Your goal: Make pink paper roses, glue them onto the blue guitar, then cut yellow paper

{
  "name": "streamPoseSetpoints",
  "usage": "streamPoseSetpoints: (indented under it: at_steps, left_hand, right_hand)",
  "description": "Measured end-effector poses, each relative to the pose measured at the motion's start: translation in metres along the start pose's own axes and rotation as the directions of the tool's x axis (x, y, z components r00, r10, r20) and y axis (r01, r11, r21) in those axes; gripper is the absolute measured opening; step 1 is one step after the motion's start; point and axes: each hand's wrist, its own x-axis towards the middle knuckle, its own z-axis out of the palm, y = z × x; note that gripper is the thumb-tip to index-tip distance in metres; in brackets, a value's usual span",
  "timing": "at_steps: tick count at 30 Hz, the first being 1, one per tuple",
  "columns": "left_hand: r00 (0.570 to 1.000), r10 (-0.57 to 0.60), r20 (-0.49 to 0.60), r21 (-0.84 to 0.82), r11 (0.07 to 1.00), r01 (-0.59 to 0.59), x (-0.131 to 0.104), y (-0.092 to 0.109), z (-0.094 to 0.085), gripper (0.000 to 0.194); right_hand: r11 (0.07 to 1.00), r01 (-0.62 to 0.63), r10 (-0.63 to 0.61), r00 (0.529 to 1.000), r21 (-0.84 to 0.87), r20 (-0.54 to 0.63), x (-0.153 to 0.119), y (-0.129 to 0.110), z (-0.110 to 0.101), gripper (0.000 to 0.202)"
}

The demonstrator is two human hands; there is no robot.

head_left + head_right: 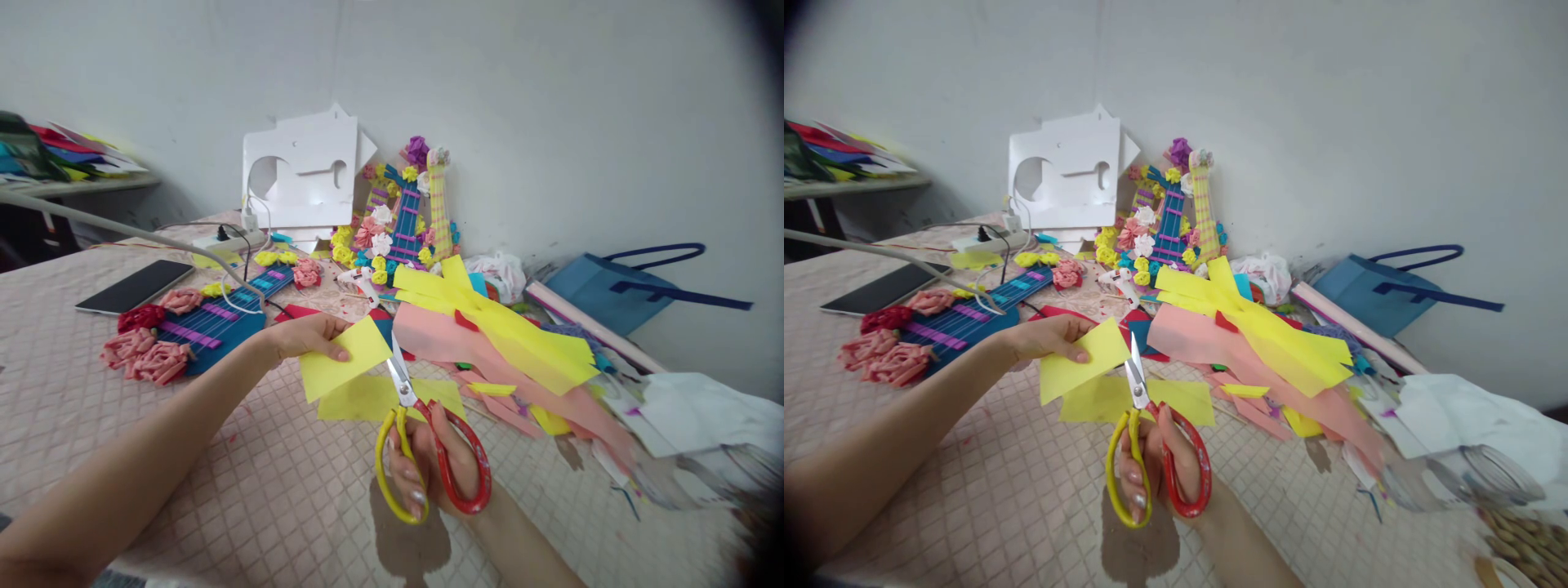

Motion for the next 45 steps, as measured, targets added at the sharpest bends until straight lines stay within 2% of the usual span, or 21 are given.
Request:
streamPoseSetpoints:
  at_steps: [10, 15, 22, 29, 35, 45]
  left_hand:
    - [0.999, -0.009, -0.039, 0.058, 0.998, 0.011, 0.001, -0.004, -0.007, 0.044]
    - [0.999, -0.004, -0.053, 0.06, 0.998, 0.007, 0.0, -0.004, -0.009, 0.041]
    - [1.0, -0.006, -0.015, 0.027, 1.0, 0.006, -0.002, 0.0, 0.0, 0.044]
    - [0.999, -0.022, -0.038, 0.053, 0.998, 0.024, -0.003, 0.003, 0.011, 0.041]
    - [1.0, -0.018, 0.01, 0.082, 0.996, 0.017, 0.001, -0.001, 0.008, 0.039]
    - [0.998, -0.036, -0.059, 0.095, 0.995, 0.041, -0.003, 0.003, 0.008, 0.039]
  right_hand:
    - [0.999, -0.036, 0.037, 0.999, 0.039, -0.007, 0.0, 0.001, -0.001, 0.06]
    - [1.0, -0.017, 0.016, 1.0, 0.024, 0.022, 0.002, 0.003, -0.003, 0.057]
    - [0.999, -0.028, 0.028, 1.0, 0.021, 0.0, 0.001, 0.004, -0.003, 0.067]
    - [1.0, -0.031, 0.031, 0.999, 0.004, 0.015, 0.002, 0.003, -0.002, 0.065]
    - [0.999, -0.034, 0.034, 0.999, -0.002, -0.006, 0.002, 0.001, 0.001, 0.062]
    - [1.0, 0.015, -0.015, 0.999, 0.003, -0.033, 0.003, 0.01, -0.008, 0.059]
